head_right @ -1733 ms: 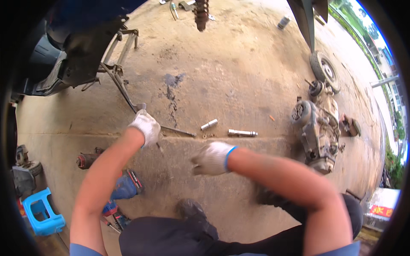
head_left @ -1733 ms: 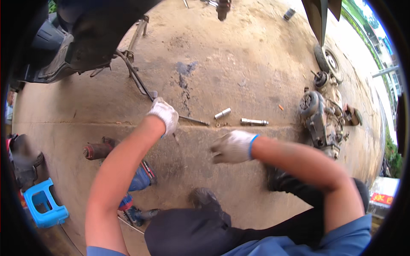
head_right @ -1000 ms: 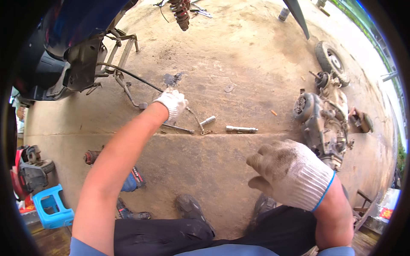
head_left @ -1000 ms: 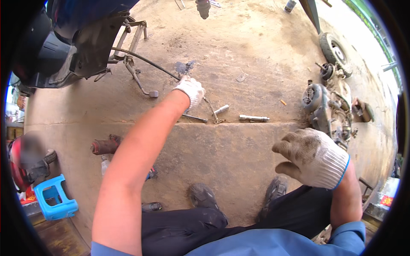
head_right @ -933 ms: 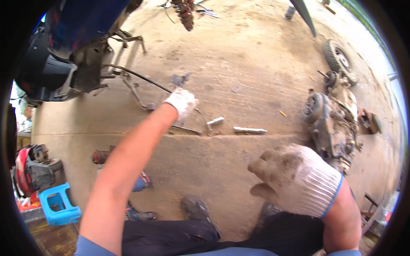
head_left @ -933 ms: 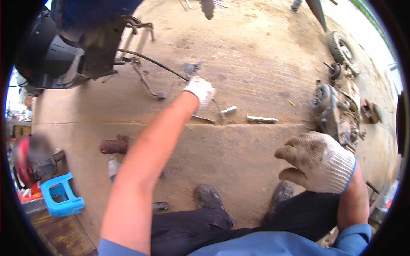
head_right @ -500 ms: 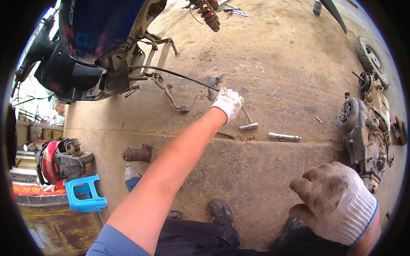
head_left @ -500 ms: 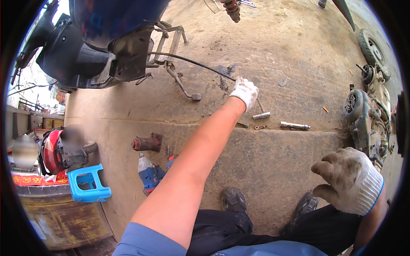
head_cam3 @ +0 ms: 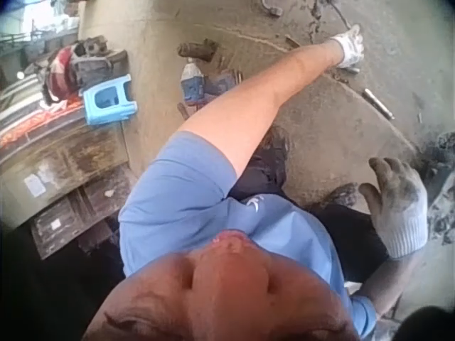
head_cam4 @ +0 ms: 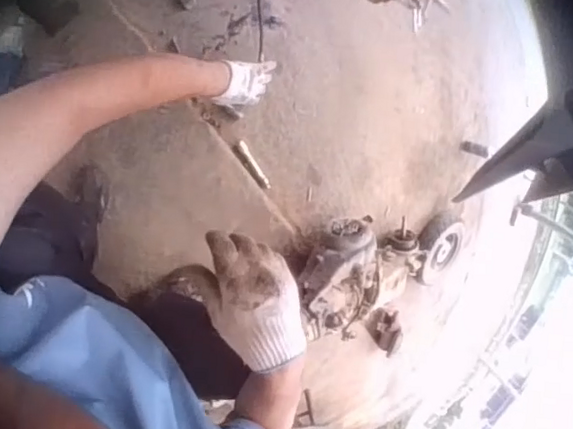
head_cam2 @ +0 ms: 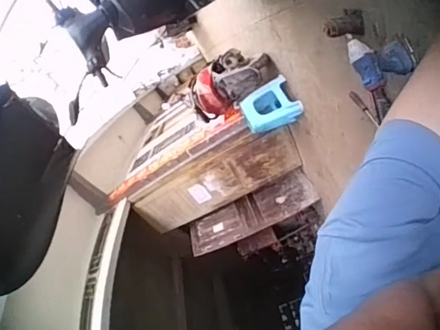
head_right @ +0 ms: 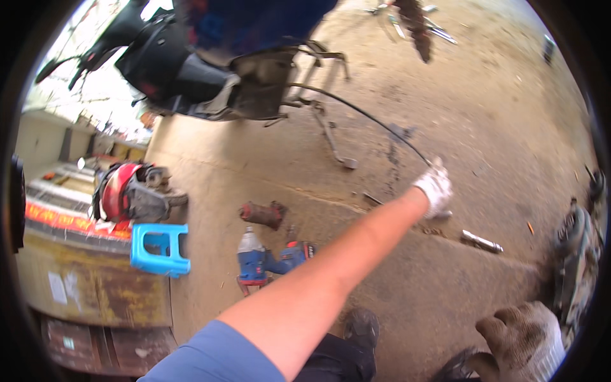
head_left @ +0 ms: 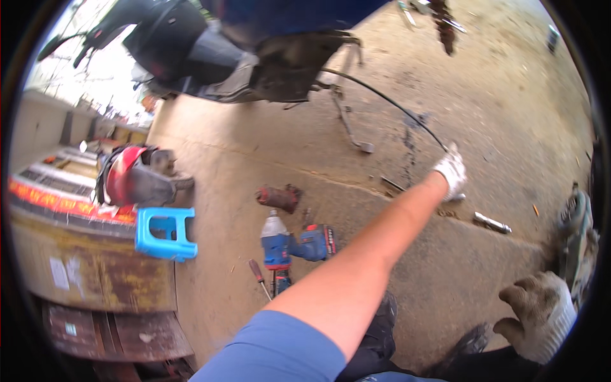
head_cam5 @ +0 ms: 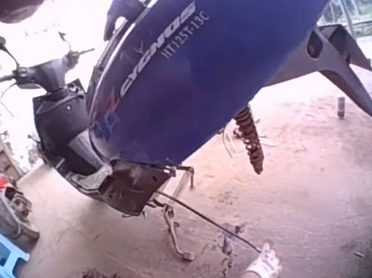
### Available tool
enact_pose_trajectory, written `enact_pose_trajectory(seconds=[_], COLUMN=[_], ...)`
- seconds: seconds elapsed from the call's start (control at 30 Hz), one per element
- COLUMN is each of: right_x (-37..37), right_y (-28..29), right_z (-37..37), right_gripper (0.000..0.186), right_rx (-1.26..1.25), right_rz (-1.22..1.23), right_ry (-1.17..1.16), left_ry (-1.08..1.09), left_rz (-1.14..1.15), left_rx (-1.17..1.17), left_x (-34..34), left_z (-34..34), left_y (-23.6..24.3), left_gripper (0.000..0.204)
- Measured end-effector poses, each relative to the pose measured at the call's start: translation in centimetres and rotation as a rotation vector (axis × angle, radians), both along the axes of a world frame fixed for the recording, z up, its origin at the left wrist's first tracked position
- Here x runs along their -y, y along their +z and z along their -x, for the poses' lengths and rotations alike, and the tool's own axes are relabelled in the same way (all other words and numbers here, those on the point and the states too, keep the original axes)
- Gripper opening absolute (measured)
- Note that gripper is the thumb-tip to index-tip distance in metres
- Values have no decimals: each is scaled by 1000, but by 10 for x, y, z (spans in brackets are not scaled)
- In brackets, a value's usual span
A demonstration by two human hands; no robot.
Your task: Disassembling and repairing various components of a motorcycle engine and body.
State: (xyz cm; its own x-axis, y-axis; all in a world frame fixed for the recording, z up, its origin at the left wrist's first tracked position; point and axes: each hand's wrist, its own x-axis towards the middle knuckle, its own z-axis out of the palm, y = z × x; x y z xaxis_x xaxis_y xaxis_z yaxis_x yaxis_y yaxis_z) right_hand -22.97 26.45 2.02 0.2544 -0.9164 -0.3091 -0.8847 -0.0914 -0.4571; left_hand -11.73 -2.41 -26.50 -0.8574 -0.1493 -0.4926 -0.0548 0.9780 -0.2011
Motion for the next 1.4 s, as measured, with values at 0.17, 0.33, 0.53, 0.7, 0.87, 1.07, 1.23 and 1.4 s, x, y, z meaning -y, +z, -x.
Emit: enact_pose_trajectory(seconds=[0.17, 0.33, 0.53, 0.7, 0.87, 1.07, 1.23, 1.4], right_x=[-1, 0, -3, -2, 0, 0, 2, 2], right_y=[3, 8, 9, 9, 9, -3, -13, -25], right_z=[-6, -2, 1, -3, -2, 12, 5, -6], right_gripper=[50, 47, 44, 45, 45, 41, 43, 43], right_rx=[-19, -46, -18, -27, -41, 8, 2, 0], right_rz=[-16, -17, -18, -69, -93, -122, -230, -262], right_ry=[-86, -44, -16, -3, -27, 20, 50, 117], left_ry=[-35, -22, 53, 118, 77, -108, -78, -84], left_rz=[14, -129, -262, -258, -244, -25, 31, 103], left_rx=[-96, -74, 69, 70, -10, -41, 49, 2], left_x=[-8, -18, -25, -29, -28, -18, -10, -6], left_z=[-7, -1, -1, -8, -19, -17, -8, -7], left_y=[-14, -17, -17, -21, -16, -19, -16, -8], left_gripper=[51, 46, 38, 33, 31, 32, 50, 52])
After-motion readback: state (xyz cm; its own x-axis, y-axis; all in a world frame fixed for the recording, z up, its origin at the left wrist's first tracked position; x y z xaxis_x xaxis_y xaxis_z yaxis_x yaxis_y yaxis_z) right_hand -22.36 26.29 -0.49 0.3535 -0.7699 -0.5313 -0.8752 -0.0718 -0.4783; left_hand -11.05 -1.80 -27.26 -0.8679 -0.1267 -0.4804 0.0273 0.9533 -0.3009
